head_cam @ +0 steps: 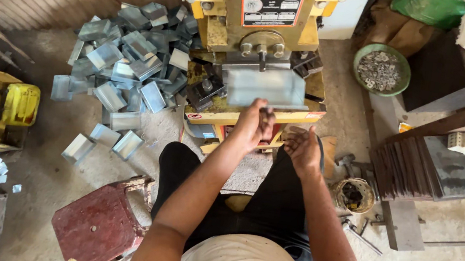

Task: The person bends metal sheets using a press machine. They pick up a metal sheet, position it under the press to bend the edges, and then place the finished pieces aside, handling one sheet at a time.

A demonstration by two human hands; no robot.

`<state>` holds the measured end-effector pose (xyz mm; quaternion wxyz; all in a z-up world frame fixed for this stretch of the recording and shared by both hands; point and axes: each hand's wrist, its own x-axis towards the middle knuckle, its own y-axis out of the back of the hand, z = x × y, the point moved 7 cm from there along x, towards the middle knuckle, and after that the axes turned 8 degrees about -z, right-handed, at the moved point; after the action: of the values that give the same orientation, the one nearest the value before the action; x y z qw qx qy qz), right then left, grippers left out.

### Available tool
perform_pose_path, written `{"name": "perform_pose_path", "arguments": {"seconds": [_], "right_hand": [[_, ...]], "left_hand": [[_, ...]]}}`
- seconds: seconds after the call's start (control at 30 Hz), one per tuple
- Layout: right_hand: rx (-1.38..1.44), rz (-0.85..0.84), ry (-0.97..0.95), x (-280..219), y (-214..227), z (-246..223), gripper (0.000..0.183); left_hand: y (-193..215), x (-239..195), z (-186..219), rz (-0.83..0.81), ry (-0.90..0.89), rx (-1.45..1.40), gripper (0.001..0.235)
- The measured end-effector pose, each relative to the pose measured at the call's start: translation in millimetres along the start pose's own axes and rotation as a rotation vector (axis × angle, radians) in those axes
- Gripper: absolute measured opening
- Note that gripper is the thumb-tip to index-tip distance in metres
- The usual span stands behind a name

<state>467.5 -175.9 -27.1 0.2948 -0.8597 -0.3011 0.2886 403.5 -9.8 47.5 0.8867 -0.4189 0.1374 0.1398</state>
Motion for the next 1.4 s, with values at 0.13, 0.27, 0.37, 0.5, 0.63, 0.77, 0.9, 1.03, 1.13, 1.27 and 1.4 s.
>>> {"name": "perform_pose_path", "arguments": {"seconds": [0.13, 0.27, 0.37, 0.5, 0.63, 0.77, 0.9, 1.03, 1.13, 1.27, 1.4], "right_hand": [[0.086, -0.170, -0.042, 0, -43, -35, 0.068], [0.079, -0.381, -0.024, -14, -77, -46, 0.070], [-0.143, -0.129, 0.069, 6, -85, -48, 0.076], [-0.079, -0.107, 0.313, 5, -99, -37, 0.094], [-0.267, -0.223, 0.349, 7, -113, -27, 0.096], [-0.368, -0.149, 0.316, 31, -115, -39, 0.078], [-0.462, -0.106, 0.305, 55, -109, -54, 0.075], [-0.579, -0.099, 0.353, 62, -97, -66, 0.069], [-0.677, -0.070, 0.393, 61, -90, -72, 0.072], [-0.779, 0.088, 0.368, 59, -83, -75, 0.075], [-0.818, 0.155, 0.408, 50, -85, -77, 0.084]], "left_hand": [[-4, -60, 28, -0.075, 0.072, 0.435, 0.033], [26, -95, 25, 0.109, 0.210, 0.309, 0.068], [27, -86, 48, 0.006, -0.079, -0.031, 0.093], [48, -76, 26, 0.206, -0.094, 0.209, 0.065], [46, -75, 38, 0.282, -0.471, 0.809, 0.062], [60, -67, 63, 0.481, -0.664, 0.823, 0.035], [73, -49, 70, 0.524, -0.716, 0.765, 0.032], [84, -44, 67, 0.596, -0.704, 0.850, 0.034], [86, -46, 69, 0.641, -0.716, 0.838, 0.040], [76, -56, 77, 0.641, -0.813, 0.831, 0.046], [74, -66, 76, 0.675, -0.868, 0.845, 0.052]]}}
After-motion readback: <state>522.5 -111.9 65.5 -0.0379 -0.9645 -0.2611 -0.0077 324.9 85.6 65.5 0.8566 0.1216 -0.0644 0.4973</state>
